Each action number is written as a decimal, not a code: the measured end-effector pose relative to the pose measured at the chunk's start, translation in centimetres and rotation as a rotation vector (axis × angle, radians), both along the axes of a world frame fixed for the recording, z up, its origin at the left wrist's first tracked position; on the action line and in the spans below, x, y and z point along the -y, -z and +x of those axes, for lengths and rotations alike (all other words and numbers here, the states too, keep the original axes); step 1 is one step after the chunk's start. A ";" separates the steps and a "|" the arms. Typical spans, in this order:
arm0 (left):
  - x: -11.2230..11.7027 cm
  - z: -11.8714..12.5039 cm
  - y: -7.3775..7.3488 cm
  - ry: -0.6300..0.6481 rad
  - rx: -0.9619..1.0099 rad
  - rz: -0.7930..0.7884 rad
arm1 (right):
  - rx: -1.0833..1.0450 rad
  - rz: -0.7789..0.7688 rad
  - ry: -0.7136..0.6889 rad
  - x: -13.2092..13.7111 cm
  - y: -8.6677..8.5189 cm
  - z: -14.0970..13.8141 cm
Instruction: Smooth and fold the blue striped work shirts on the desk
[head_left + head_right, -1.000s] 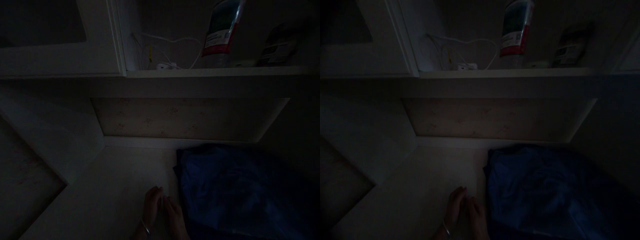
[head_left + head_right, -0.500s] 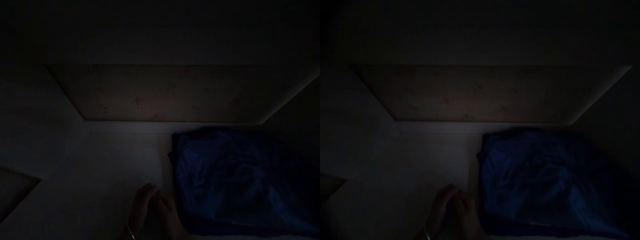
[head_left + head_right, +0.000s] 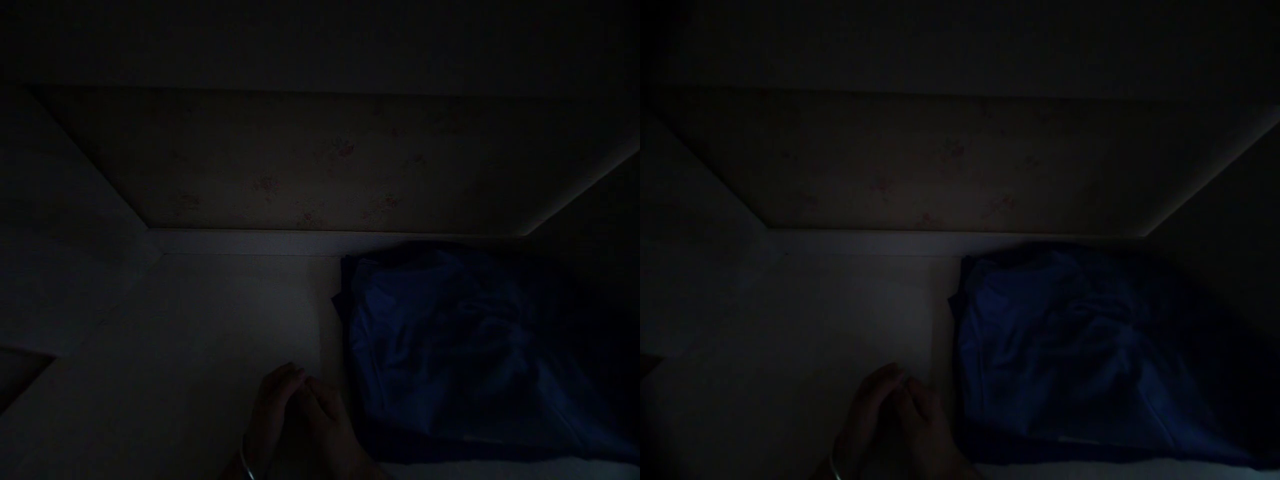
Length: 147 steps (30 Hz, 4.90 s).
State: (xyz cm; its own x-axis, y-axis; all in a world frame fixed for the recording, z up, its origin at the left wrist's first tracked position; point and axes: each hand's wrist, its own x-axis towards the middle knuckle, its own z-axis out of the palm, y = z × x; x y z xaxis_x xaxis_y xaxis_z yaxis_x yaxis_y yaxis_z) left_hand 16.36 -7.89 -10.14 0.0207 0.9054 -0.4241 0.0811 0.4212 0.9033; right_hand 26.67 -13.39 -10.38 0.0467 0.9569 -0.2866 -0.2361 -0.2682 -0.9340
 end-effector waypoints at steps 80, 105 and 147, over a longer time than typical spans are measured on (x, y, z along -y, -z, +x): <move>0.0 -0.1 -0.4 0.005 -0.037 -0.002 | 0.019 0.018 -0.031 0.4 0.0 0.0; -0.2 -0.6 1.4 0.072 -0.067 0.050 | 0.045 0.033 -0.035 0.3 0.0 0.2; 3.9 7.0 -5.9 0.807 0.035 0.255 | 0.536 0.044 1.078 23.2 -6.6 43.1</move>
